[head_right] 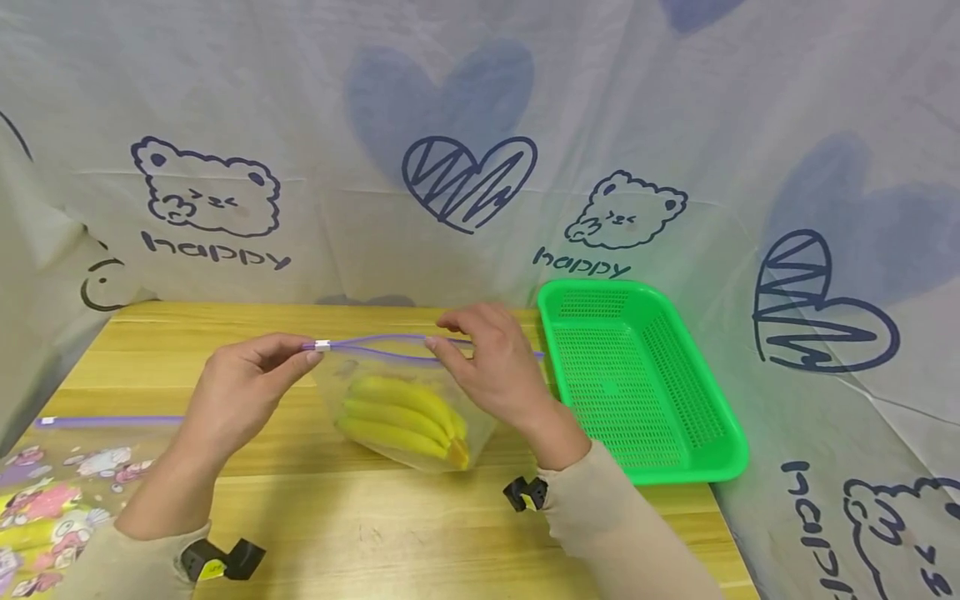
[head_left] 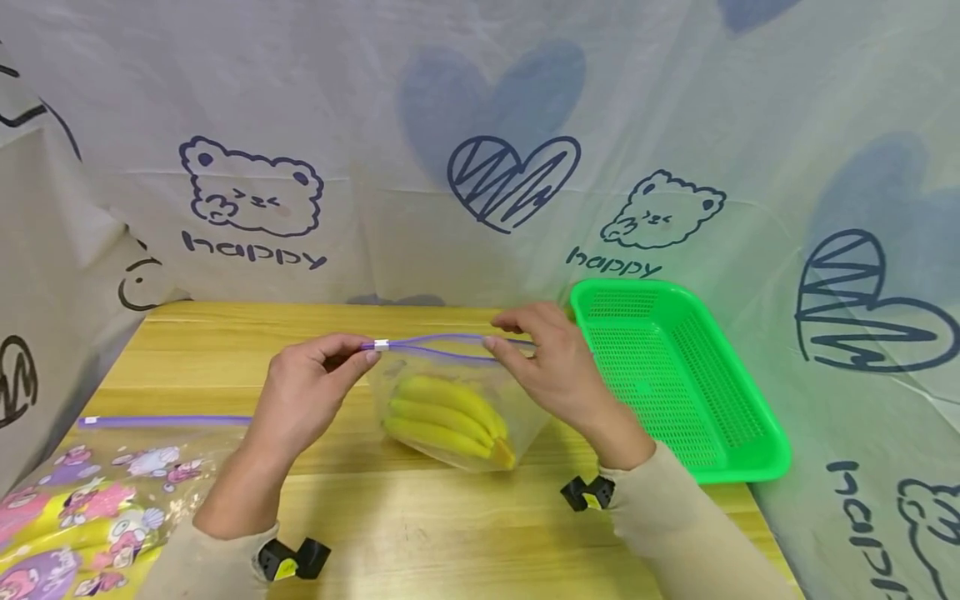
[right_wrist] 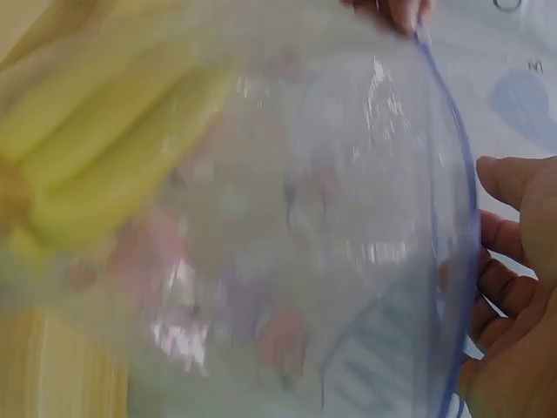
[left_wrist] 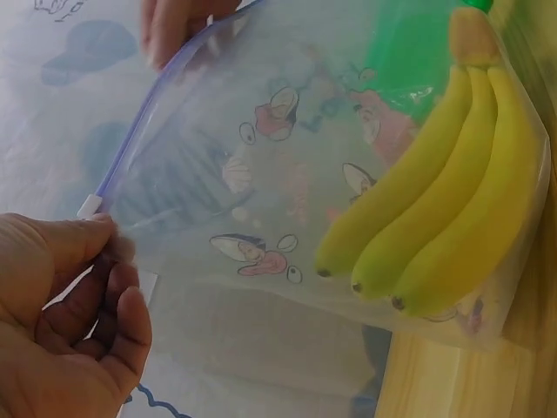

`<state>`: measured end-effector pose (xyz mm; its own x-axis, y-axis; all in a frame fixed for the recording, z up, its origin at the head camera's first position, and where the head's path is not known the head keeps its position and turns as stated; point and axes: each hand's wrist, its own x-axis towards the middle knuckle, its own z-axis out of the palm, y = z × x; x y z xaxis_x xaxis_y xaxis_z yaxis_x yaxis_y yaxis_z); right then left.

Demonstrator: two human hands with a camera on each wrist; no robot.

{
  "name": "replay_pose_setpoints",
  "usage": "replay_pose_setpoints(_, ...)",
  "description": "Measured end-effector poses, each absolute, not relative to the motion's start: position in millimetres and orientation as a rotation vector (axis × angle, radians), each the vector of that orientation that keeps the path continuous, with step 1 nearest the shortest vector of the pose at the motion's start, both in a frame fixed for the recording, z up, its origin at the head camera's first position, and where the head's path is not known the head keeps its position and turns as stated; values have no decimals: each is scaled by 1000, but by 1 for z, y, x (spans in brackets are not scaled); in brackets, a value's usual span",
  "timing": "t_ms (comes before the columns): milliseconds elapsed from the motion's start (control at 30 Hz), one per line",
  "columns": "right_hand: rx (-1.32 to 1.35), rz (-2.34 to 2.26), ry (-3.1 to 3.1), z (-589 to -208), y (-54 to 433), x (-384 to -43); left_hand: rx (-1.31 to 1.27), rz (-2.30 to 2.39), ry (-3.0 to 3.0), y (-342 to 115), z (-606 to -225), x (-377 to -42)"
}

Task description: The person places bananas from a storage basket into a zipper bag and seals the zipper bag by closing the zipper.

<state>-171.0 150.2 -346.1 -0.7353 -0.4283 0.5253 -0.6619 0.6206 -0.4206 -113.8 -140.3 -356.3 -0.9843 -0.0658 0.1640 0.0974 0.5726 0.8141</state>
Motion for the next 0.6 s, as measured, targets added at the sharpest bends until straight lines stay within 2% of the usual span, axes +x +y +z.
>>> replay_pose_setpoints(333,1182,702,-2337,-335,86,-163,-268,-913,-2445,-133,-357,-115)
replay_pose_setpoints(600,1245,572,-2298,-337,59,-165,-439,-598,-2332,-134,-356,-114)
